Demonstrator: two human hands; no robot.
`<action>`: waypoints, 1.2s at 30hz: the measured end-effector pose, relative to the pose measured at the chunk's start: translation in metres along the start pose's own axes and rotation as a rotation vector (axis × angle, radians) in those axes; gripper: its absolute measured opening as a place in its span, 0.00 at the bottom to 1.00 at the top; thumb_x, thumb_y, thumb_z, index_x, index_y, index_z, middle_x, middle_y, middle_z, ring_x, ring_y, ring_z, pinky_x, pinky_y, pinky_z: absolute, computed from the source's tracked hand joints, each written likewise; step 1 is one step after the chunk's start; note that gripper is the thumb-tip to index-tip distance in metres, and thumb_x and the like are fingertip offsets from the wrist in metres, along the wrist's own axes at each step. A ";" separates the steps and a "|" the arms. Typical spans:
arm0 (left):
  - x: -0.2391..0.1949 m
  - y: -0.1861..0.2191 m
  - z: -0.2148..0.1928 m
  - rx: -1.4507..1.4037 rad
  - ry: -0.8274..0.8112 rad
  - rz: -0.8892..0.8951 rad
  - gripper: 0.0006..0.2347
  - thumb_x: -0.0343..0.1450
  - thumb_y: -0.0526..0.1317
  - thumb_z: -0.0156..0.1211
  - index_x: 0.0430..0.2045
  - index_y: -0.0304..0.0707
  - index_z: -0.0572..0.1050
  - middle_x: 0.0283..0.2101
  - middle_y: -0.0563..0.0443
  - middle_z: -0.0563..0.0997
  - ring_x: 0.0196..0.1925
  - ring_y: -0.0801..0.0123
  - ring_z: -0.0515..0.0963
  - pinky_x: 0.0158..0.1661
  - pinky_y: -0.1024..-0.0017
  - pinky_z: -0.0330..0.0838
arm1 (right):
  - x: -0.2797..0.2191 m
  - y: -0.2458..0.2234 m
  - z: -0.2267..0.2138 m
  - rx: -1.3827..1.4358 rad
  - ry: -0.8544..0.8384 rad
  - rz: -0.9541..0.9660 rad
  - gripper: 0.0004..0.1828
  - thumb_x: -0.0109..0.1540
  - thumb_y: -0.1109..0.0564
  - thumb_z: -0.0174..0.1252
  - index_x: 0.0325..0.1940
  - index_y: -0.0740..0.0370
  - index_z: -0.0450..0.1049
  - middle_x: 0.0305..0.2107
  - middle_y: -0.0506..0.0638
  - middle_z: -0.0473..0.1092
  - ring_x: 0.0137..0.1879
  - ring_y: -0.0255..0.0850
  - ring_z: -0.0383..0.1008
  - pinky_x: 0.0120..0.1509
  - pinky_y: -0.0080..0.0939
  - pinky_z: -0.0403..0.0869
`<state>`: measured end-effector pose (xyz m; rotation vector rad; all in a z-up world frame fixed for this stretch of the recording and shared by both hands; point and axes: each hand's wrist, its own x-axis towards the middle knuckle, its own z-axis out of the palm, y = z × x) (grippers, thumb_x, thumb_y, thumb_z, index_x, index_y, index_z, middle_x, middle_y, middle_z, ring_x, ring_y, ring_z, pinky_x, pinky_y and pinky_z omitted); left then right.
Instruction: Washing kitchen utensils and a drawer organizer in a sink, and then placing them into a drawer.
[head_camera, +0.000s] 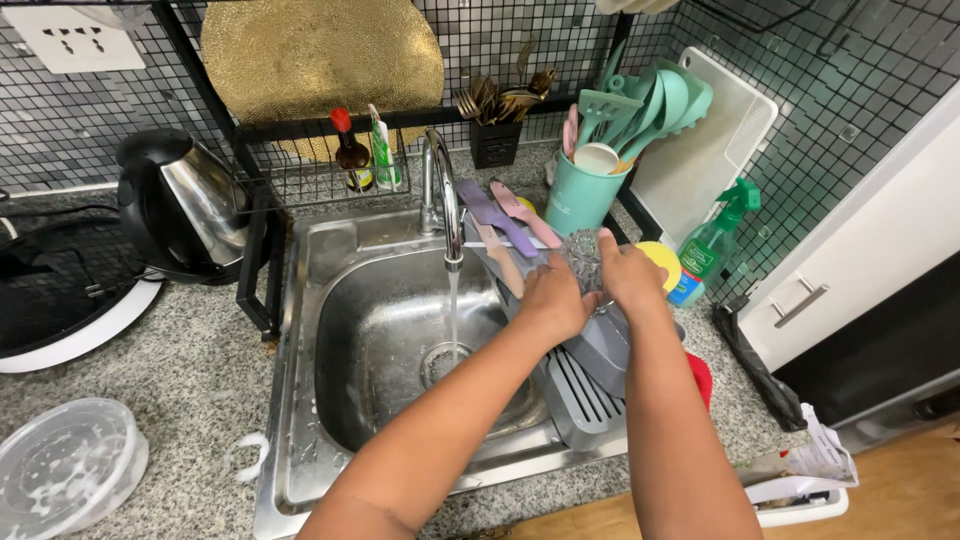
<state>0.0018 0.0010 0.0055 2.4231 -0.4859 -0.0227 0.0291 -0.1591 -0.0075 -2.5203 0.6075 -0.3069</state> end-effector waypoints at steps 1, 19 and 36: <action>-0.003 0.003 -0.007 0.000 0.001 0.000 0.38 0.65 0.51 0.70 0.58 0.16 0.57 0.55 0.24 0.74 0.60 0.39 0.72 0.62 0.55 0.65 | 0.003 0.001 0.002 0.000 0.001 -0.001 0.44 0.68 0.27 0.34 0.54 0.66 0.78 0.51 0.73 0.73 0.63 0.67 0.69 0.76 0.63 0.53; -0.012 -0.008 -0.040 -0.007 0.003 0.007 0.46 0.48 0.60 0.77 0.59 0.35 0.68 0.58 0.44 0.76 0.66 0.53 0.64 0.60 0.53 0.55 | -0.036 -0.042 -0.019 0.209 -0.012 0.061 0.44 0.60 0.26 0.52 0.69 0.61 0.67 0.60 0.67 0.69 0.69 0.64 0.66 0.75 0.72 0.52; -0.013 -0.040 -0.022 0.042 0.429 0.195 0.29 0.66 0.39 0.63 0.64 0.36 0.64 0.73 0.36 0.59 0.75 0.46 0.54 0.67 0.48 0.46 | -0.096 -0.066 0.005 0.234 0.362 -0.337 0.40 0.58 0.46 0.65 0.70 0.64 0.63 0.73 0.68 0.48 0.78 0.64 0.41 0.74 0.69 0.43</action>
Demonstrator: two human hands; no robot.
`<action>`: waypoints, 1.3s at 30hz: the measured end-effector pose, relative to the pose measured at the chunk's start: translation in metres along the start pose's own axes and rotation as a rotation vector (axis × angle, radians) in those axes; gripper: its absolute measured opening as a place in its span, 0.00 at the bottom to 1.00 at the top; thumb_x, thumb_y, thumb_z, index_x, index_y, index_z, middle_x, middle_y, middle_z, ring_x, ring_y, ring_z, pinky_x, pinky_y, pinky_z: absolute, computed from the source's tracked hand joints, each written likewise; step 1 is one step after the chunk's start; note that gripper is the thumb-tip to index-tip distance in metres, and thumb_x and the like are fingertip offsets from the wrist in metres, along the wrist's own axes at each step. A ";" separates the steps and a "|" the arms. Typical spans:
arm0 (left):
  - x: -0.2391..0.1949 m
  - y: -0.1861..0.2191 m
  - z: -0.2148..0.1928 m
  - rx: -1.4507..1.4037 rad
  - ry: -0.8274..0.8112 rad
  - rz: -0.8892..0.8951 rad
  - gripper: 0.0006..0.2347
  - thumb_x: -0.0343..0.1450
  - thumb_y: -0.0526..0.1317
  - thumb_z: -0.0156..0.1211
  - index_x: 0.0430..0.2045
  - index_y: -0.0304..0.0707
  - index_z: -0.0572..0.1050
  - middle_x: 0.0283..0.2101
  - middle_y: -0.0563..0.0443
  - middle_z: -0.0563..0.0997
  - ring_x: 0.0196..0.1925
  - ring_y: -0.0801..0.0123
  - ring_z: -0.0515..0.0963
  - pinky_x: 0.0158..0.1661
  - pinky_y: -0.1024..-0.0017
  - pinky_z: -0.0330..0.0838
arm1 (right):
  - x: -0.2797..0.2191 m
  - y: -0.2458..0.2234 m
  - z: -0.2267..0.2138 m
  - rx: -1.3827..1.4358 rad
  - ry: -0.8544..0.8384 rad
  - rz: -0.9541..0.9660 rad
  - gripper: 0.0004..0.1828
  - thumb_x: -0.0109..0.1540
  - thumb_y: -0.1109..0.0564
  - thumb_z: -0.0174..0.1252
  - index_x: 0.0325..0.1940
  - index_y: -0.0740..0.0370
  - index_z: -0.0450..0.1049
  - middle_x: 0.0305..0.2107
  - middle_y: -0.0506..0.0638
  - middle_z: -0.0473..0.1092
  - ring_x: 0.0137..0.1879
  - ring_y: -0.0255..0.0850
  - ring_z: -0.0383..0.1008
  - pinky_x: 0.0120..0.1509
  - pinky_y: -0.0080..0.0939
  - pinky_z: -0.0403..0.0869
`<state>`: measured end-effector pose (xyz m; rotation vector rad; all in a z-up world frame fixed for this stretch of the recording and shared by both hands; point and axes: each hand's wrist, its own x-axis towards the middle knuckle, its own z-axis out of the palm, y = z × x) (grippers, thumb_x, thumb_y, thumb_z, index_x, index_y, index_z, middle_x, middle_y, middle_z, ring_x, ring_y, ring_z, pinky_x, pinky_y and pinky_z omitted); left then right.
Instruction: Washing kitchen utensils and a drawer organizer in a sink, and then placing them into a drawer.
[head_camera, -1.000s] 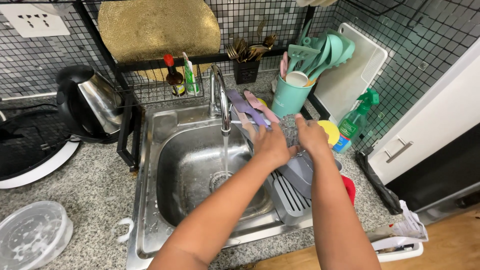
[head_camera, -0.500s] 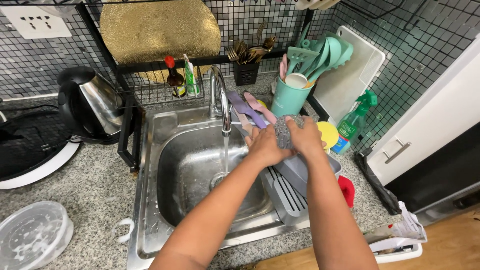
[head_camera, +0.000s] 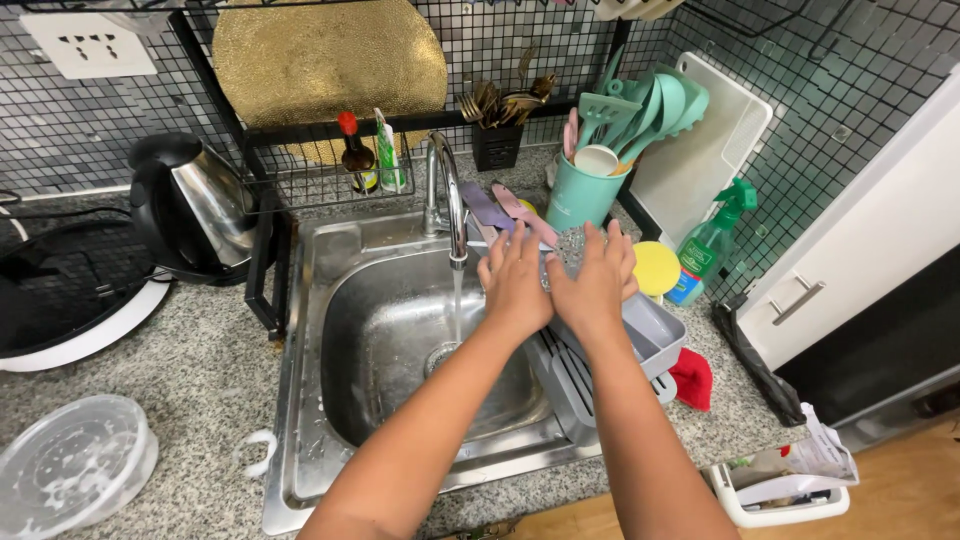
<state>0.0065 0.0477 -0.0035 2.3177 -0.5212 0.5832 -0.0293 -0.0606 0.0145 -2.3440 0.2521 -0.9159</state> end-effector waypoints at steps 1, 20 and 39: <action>-0.002 0.003 -0.009 0.001 0.002 -0.001 0.29 0.66 0.39 0.63 0.64 0.36 0.64 0.73 0.36 0.59 0.75 0.46 0.54 0.67 0.48 0.46 | -0.003 -0.004 -0.002 0.001 0.000 -0.002 0.40 0.58 0.46 0.65 0.70 0.64 0.63 0.73 0.68 0.48 0.78 0.64 0.41 0.74 0.69 0.43; -0.072 -0.033 -0.100 0.287 0.262 -0.072 0.34 0.66 0.40 0.64 0.71 0.56 0.59 0.79 0.48 0.47 0.79 0.45 0.45 0.65 0.33 0.38 | -0.082 -0.100 0.006 0.041 -0.066 -0.380 0.35 0.58 0.59 0.58 0.71 0.56 0.66 0.76 0.60 0.48 0.79 0.65 0.43 0.75 0.70 0.47; -0.157 -0.143 -0.246 0.424 0.119 -0.331 0.30 0.68 0.48 0.60 0.69 0.52 0.63 0.77 0.42 0.48 0.78 0.38 0.40 0.61 0.21 0.22 | -0.176 -0.227 0.075 0.069 -0.302 -0.434 0.38 0.60 0.54 0.59 0.75 0.56 0.60 0.76 0.65 0.40 0.79 0.69 0.36 0.74 0.75 0.44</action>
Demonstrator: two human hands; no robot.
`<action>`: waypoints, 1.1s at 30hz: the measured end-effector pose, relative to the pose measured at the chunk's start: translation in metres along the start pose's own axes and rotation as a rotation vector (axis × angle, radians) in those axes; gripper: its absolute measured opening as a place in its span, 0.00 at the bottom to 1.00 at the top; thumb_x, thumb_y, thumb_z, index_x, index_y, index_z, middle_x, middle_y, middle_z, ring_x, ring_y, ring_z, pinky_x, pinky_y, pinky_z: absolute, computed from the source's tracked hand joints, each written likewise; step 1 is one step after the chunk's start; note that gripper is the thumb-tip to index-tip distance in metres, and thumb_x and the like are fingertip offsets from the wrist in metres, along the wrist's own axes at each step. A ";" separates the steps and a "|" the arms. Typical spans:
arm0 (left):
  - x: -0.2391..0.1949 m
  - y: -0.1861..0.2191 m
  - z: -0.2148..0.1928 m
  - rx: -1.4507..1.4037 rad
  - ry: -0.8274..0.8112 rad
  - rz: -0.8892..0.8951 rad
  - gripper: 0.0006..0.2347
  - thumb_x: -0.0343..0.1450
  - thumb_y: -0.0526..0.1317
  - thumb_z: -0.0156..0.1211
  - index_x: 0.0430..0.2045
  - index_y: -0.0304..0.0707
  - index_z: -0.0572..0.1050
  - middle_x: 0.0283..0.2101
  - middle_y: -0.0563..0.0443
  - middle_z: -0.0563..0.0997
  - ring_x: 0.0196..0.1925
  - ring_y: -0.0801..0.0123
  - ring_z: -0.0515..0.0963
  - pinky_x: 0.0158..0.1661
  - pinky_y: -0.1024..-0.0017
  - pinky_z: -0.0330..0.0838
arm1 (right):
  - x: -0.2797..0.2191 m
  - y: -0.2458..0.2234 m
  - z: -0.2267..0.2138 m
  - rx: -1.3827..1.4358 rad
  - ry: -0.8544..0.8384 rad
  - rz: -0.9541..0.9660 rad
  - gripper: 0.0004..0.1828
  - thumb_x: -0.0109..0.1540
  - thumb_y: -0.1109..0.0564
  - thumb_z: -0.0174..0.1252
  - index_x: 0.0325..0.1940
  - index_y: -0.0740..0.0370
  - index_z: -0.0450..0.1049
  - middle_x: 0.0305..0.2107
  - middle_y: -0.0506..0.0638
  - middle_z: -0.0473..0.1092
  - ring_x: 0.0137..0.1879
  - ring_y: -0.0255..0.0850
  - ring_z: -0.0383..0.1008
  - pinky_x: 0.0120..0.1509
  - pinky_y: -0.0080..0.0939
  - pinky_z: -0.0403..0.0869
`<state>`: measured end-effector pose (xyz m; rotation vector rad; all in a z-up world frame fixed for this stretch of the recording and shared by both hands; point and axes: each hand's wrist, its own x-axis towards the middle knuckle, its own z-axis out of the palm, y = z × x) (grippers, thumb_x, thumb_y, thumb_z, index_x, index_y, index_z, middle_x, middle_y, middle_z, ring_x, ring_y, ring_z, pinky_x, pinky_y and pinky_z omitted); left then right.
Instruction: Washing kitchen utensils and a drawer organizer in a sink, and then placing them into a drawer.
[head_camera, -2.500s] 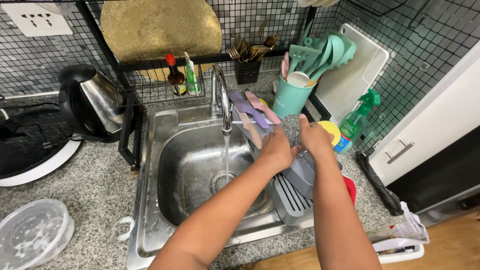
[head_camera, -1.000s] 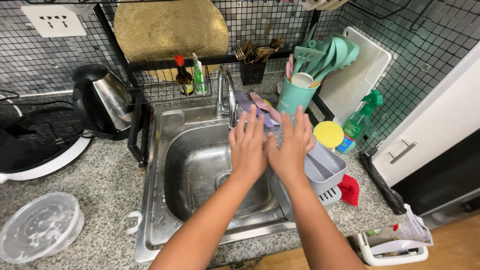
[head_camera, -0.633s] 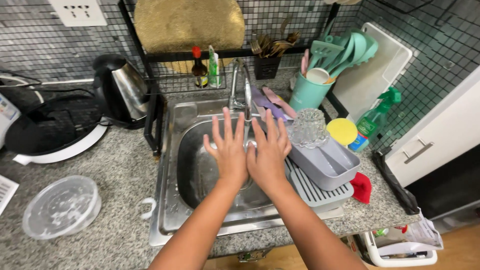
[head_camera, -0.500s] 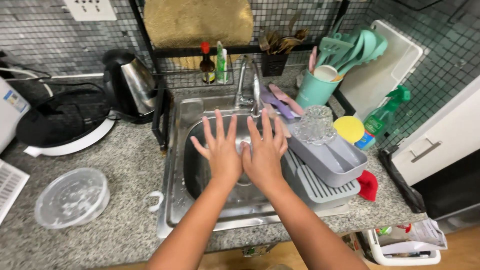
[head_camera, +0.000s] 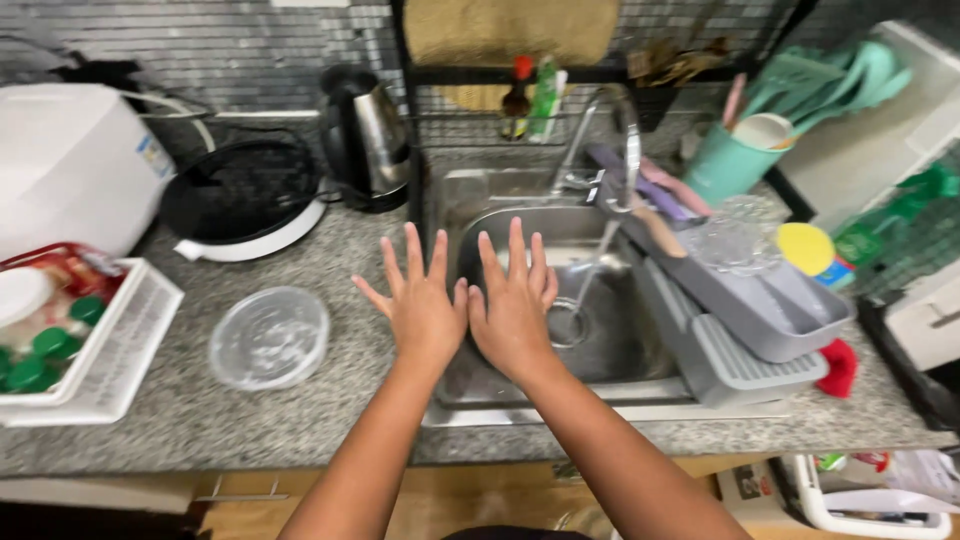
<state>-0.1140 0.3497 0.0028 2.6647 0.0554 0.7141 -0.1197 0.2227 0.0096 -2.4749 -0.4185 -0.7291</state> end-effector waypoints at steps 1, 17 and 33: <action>-0.001 -0.013 -0.005 0.007 -0.002 -0.008 0.30 0.68 0.48 0.60 0.69 0.52 0.63 0.77 0.42 0.48 0.78 0.38 0.40 0.61 0.21 0.22 | -0.001 -0.011 0.006 0.008 -0.007 -0.002 0.38 0.60 0.54 0.59 0.75 0.56 0.60 0.76 0.65 0.40 0.79 0.69 0.36 0.74 0.75 0.44; -0.021 -0.172 -0.070 0.090 -0.073 -0.213 0.34 0.66 0.48 0.63 0.70 0.58 0.59 0.78 0.45 0.43 0.78 0.40 0.38 0.60 0.19 0.22 | -0.014 -0.149 0.109 0.092 -0.208 -0.145 0.36 0.62 0.57 0.55 0.75 0.54 0.59 0.76 0.63 0.39 0.79 0.67 0.39 0.72 0.76 0.48; -0.045 -0.262 -0.071 -0.115 -0.018 -0.277 0.32 0.68 0.43 0.63 0.70 0.48 0.59 0.78 0.39 0.46 0.74 0.38 0.55 0.66 0.43 0.56 | -0.024 -0.203 0.174 0.096 -0.309 -0.191 0.29 0.65 0.56 0.51 0.73 0.53 0.64 0.76 0.61 0.42 0.77 0.66 0.46 0.73 0.71 0.51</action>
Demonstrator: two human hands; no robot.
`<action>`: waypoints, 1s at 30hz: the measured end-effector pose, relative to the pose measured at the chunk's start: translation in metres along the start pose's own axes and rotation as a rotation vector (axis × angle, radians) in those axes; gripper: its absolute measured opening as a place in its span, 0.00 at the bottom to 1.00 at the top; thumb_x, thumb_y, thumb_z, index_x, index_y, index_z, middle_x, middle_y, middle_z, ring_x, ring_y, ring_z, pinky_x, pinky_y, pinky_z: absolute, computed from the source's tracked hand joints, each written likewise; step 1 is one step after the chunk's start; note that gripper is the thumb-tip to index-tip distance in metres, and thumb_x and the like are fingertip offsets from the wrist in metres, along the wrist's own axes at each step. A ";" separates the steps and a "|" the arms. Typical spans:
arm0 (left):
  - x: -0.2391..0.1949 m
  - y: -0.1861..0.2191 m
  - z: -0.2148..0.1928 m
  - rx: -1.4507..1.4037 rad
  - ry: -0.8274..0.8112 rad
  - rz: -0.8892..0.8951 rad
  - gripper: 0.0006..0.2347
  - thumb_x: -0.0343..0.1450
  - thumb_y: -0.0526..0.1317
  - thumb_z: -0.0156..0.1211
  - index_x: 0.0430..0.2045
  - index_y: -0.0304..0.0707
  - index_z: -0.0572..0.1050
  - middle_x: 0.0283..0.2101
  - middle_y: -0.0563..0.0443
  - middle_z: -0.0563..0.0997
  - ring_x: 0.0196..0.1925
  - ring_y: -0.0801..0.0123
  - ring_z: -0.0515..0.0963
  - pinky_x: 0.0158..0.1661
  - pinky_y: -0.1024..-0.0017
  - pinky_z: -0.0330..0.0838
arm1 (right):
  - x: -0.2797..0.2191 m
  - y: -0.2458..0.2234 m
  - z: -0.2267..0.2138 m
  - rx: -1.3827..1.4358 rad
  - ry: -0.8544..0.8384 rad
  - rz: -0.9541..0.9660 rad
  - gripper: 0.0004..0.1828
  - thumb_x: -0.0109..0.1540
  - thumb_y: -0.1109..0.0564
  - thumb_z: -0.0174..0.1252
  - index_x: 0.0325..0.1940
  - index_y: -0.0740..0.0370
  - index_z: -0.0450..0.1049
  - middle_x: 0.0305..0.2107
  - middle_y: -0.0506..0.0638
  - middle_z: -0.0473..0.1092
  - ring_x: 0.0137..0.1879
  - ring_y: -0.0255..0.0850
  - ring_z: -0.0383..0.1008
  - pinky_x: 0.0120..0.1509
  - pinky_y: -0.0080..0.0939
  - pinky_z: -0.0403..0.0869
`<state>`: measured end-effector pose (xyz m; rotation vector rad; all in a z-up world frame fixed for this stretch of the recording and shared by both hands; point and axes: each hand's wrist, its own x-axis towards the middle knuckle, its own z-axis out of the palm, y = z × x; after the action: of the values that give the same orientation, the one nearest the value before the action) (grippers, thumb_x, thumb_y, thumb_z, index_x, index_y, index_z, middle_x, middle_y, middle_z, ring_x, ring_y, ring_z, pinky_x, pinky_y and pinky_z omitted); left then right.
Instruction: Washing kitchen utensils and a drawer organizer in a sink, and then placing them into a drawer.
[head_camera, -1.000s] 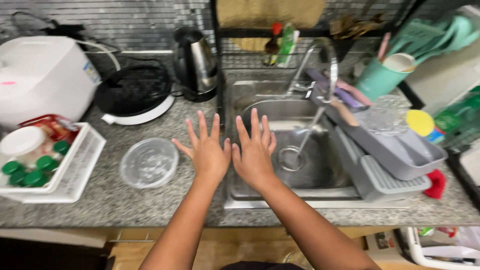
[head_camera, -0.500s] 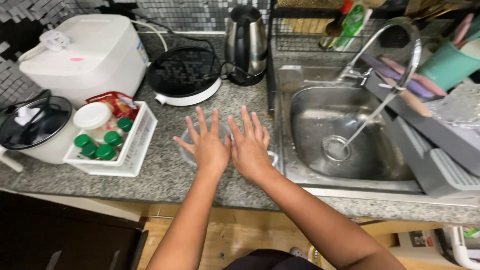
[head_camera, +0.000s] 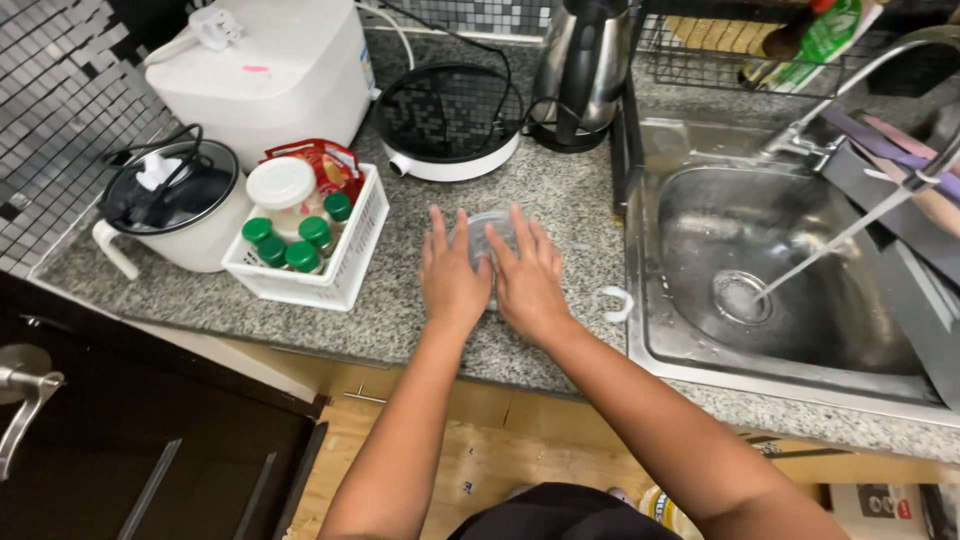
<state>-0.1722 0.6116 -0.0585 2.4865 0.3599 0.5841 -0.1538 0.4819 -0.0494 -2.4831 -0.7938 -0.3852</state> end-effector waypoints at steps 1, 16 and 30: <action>-0.001 -0.003 0.001 0.000 0.000 -0.004 0.32 0.68 0.43 0.63 0.70 0.48 0.59 0.78 0.39 0.46 0.74 0.38 0.55 0.66 0.43 0.56 | 0.000 0.001 0.006 0.001 -0.004 -0.002 0.29 0.65 0.56 0.51 0.73 0.53 0.64 0.76 0.61 0.42 0.77 0.66 0.46 0.73 0.71 0.51; 0.003 -0.018 0.056 -0.311 -0.020 -0.237 0.31 0.70 0.37 0.59 0.68 0.25 0.55 0.66 0.25 0.66 0.66 0.37 0.69 0.63 0.54 0.63 | 0.005 0.058 0.037 0.144 0.128 0.224 0.38 0.57 0.54 0.65 0.69 0.70 0.62 0.70 0.77 0.45 0.74 0.72 0.46 0.77 0.62 0.51; 0.019 0.150 0.136 -0.831 0.025 -0.062 0.31 0.63 0.41 0.68 0.62 0.30 0.65 0.63 0.34 0.72 0.65 0.50 0.73 0.63 0.61 0.67 | -0.022 0.183 -0.104 0.285 0.549 0.426 0.36 0.51 0.57 0.71 0.61 0.67 0.67 0.61 0.68 0.60 0.67 0.59 0.62 0.69 0.51 0.64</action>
<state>-0.0714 0.4349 -0.0682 1.6658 0.1514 0.5856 -0.0728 0.2865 -0.0402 -2.0515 -0.0840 -0.6959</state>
